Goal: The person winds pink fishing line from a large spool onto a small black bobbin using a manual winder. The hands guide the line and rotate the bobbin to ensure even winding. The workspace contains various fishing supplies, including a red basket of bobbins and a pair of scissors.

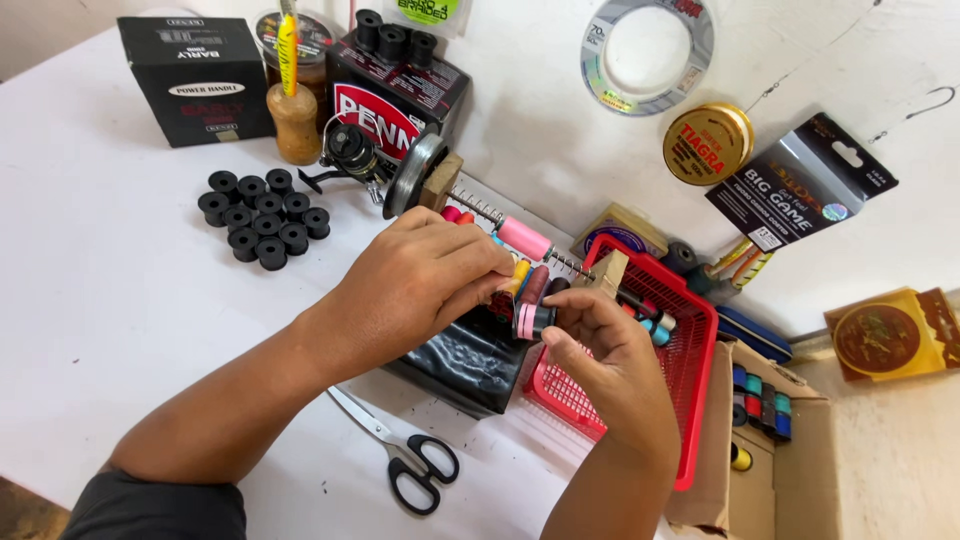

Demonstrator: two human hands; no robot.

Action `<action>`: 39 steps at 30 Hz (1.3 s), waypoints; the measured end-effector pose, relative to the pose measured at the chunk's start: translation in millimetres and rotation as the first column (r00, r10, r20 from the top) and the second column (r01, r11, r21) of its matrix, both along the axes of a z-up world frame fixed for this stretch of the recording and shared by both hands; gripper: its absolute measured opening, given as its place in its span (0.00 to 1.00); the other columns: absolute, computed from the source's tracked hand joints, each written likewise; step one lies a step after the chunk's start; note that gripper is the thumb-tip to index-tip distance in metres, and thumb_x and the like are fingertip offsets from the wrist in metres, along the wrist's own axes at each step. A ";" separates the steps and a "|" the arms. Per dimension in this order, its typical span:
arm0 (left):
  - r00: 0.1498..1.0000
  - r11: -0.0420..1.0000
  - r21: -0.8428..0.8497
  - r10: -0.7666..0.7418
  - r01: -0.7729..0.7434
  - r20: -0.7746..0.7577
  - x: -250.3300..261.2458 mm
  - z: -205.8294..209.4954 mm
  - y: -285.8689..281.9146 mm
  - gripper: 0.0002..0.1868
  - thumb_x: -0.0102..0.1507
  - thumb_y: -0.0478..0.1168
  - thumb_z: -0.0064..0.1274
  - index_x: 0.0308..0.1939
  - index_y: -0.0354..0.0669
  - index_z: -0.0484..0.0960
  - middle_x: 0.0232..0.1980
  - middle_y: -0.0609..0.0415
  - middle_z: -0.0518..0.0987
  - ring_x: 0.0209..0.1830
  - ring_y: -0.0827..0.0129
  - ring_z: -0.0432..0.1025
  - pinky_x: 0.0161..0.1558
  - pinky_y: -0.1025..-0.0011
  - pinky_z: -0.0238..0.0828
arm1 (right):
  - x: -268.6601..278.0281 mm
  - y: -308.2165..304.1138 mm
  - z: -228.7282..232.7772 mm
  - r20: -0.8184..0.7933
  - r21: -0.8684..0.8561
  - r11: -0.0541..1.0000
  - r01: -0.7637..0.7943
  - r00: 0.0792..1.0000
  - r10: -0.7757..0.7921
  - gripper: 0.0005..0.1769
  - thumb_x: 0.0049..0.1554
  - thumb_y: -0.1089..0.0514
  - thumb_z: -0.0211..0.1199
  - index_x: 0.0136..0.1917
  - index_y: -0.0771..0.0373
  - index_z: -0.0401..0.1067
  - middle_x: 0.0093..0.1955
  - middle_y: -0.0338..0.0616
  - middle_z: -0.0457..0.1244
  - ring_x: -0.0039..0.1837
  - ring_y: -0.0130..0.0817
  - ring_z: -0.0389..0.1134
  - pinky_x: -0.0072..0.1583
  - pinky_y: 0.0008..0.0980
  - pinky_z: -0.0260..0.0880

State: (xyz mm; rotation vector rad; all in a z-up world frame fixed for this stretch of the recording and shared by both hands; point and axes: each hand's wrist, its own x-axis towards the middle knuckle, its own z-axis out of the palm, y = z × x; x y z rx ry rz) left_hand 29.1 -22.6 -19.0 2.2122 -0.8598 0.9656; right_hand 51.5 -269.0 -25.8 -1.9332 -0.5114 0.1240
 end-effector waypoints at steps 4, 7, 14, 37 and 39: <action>1.000 1.000 -0.024 0.006 -0.006 0.007 -4.1 1.7 1.0 0.05 0.71 0.39 0.48 0.42 0.45 0.76 0.40 0.59 0.80 0.39 0.65 0.74 0.43 0.66 0.60 | -5.4 -0.1 3.5 -0.014 -0.029 1.000 0.010 1.000 -0.010 0.13 0.56 0.60 0.63 0.55 0.61 0.75 0.46 0.37 0.64 0.49 0.26 0.65 0.50 0.25 0.69; 1.000 1.000 -0.027 0.002 -0.002 0.017 -4.4 5.4 3.3 0.05 0.71 0.39 0.48 0.41 0.45 0.76 0.40 0.59 0.79 0.39 0.65 0.74 0.44 0.66 0.60 | -5.5 -1.0 1.6 -0.024 -0.003 1.000 0.006 1.000 -0.006 0.13 0.56 0.60 0.64 0.55 0.62 0.75 0.45 0.37 0.63 0.49 0.26 0.64 0.50 0.25 0.68; 0.999 0.998 -0.052 -0.040 0.040 -0.003 -8.9 10.7 9.2 0.04 0.71 0.39 0.48 0.42 0.45 0.76 0.40 0.59 0.80 0.39 0.66 0.73 0.46 0.66 0.61 | -21.1 -1.2 3.9 0.050 0.008 0.996 -0.084 0.995 0.084 0.16 0.56 0.58 0.64 0.58 0.62 0.73 0.47 0.39 0.65 0.49 0.27 0.65 0.53 0.26 0.68; 0.935 0.930 -0.203 -0.335 0.307 -0.118 -18.4 18.3 27.2 0.03 0.68 0.39 0.53 0.43 0.46 0.76 0.40 0.62 0.81 0.37 0.67 0.73 0.49 0.67 0.64 | -81.5 42.1 13.3 0.305 0.232 0.968 -0.094 0.952 0.019 0.10 0.61 0.66 0.58 0.56 0.62 0.67 0.58 0.52 0.61 0.59 0.36 0.65 0.46 0.25 0.70; 0.928 0.922 -0.214 -0.353 0.322 -0.123 -18.0 18.4 25.0 0.03 0.68 0.40 0.54 0.42 0.46 0.77 0.39 0.63 0.80 0.36 0.68 0.73 0.49 0.68 0.65 | -85.8 42.1 14.4 0.343 0.203 0.977 -0.073 0.939 -0.001 0.09 0.61 0.64 0.58 0.56 0.60 0.67 0.57 0.50 0.62 0.64 0.37 0.63 0.50 0.27 0.67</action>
